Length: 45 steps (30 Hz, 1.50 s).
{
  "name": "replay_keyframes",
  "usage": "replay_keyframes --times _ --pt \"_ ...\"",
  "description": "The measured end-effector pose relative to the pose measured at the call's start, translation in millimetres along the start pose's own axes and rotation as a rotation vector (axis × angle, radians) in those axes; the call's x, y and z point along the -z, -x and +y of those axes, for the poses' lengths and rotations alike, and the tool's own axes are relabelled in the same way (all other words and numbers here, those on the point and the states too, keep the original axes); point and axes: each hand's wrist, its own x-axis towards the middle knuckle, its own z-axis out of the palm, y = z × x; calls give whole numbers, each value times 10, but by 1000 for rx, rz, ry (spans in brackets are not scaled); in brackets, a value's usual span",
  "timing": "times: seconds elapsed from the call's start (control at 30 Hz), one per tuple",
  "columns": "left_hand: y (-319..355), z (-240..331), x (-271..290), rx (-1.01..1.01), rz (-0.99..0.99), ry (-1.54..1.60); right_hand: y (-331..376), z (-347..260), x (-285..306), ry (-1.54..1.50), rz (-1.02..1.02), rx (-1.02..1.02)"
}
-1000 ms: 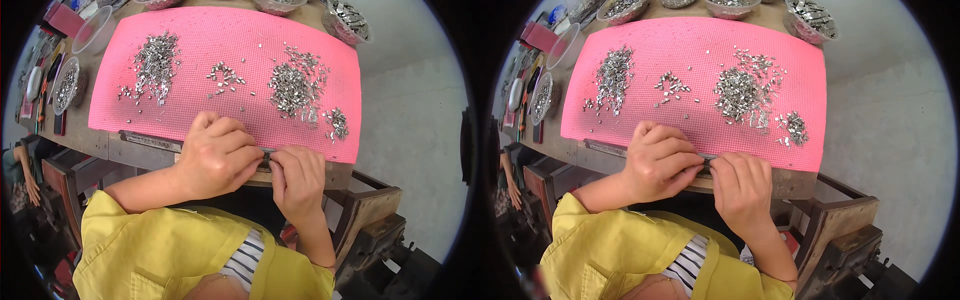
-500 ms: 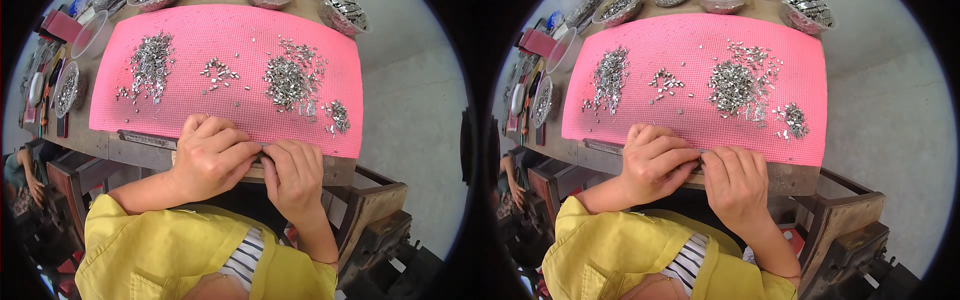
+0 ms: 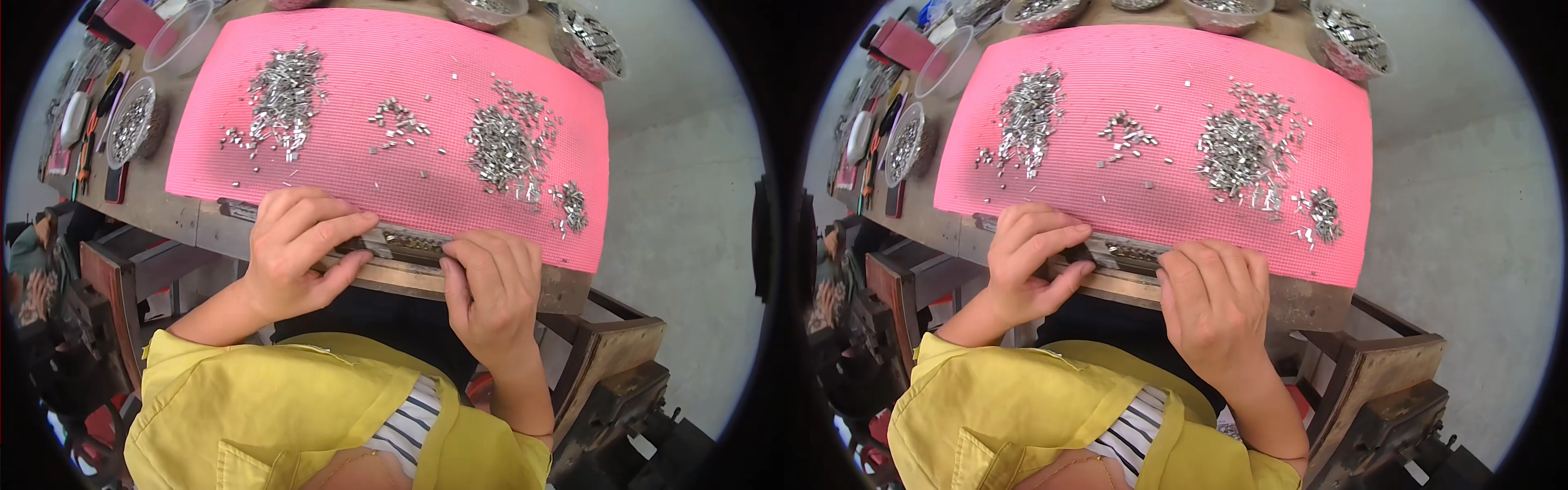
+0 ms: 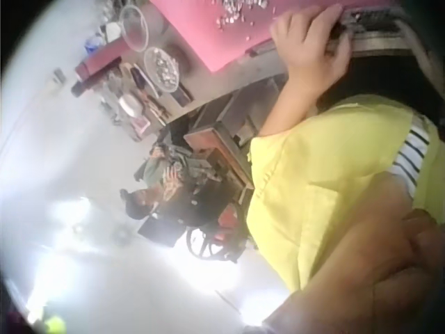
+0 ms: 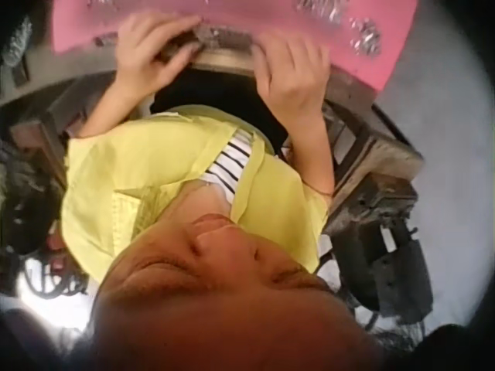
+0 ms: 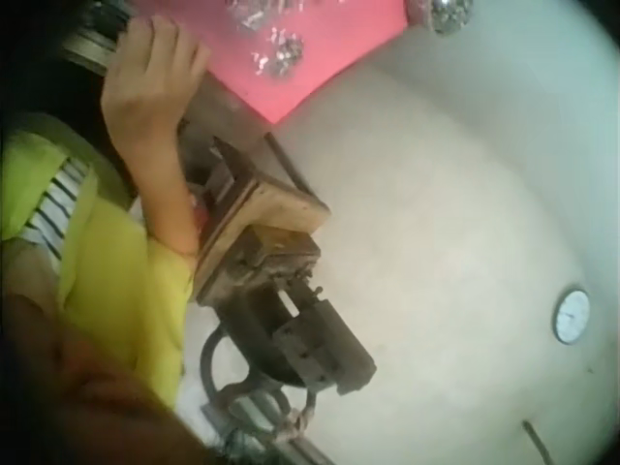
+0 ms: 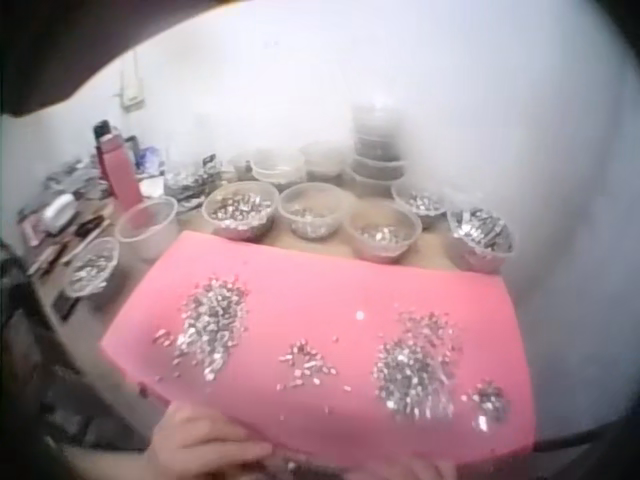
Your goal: Placing small metal components into a template strip and then using a manual press machine to process them.
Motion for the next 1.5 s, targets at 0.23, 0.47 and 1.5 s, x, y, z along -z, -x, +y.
replay_keyframes --times 0.23,0.47,1.5 --pt "113 -68 57 28 48 12 -219 -157 -228 43 -49 130" --pt "175 -144 39 25 49 69 -310 -257 -323 231 -116 177" --pt "206 -8 872 -469 35 -28 468 278 -101 -87 314 -226"
